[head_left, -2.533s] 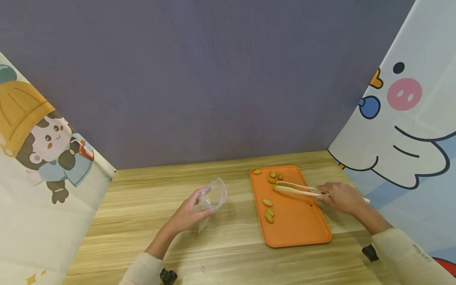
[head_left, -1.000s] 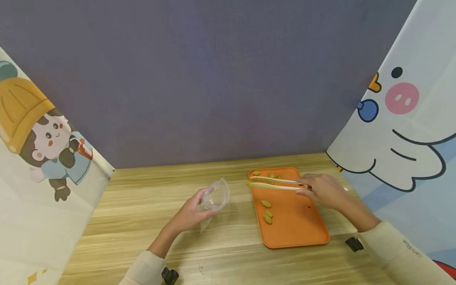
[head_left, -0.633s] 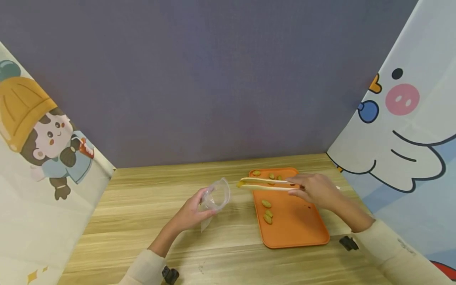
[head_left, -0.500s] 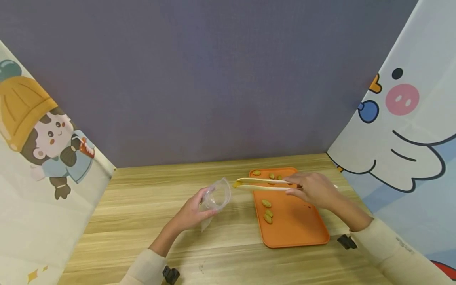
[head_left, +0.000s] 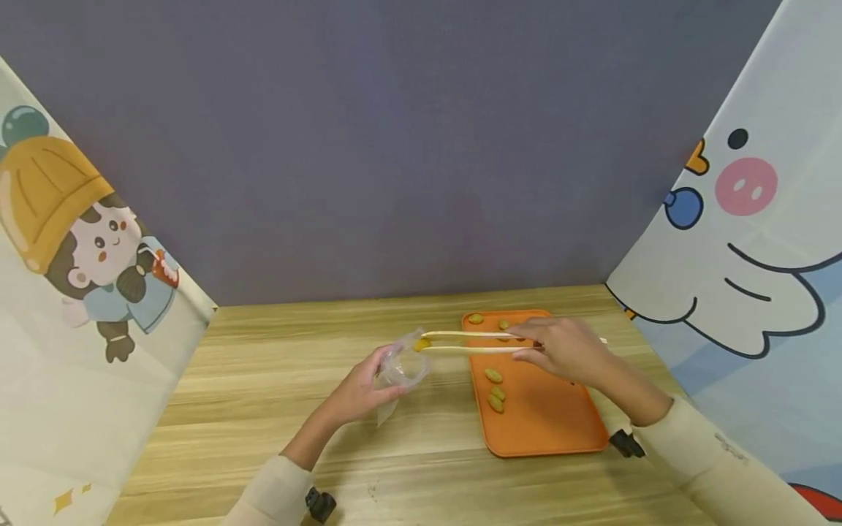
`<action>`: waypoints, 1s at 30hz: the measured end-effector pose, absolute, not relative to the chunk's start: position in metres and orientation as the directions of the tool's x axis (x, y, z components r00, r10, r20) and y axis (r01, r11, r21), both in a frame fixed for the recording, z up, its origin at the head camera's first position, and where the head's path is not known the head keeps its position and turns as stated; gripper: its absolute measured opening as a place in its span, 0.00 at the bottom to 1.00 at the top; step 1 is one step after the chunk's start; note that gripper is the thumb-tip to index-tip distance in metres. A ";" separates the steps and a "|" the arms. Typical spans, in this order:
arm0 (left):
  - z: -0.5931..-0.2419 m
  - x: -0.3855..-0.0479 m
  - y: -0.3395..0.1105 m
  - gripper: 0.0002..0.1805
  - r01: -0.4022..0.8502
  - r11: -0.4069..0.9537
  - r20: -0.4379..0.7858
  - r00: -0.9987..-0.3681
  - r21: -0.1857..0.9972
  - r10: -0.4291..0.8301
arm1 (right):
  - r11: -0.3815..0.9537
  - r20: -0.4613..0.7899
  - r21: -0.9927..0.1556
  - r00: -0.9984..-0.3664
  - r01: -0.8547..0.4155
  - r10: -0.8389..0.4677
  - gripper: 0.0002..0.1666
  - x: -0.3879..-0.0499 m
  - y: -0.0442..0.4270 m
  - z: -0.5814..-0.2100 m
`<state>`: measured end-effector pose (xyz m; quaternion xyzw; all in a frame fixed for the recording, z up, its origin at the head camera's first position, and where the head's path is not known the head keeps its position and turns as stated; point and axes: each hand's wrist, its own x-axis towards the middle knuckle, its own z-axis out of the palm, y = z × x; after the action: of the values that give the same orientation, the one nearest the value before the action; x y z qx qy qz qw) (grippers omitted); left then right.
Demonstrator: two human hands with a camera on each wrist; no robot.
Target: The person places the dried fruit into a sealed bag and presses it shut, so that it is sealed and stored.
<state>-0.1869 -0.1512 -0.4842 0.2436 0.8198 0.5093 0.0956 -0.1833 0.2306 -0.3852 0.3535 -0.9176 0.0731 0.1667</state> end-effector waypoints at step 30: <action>-0.486 -0.189 -0.151 0.39 0.335 0.326 0.157 -0.870 0.884 0.468 | 0.784 0.346 -0.067 -0.751 -0.618 -0.563 0.27 -0.186 0.240 -0.394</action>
<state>-0.1887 -0.1508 -0.4859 0.2472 0.8119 0.5250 0.0634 -0.1860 0.2402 -0.3938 0.3168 -0.9314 0.0887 0.1557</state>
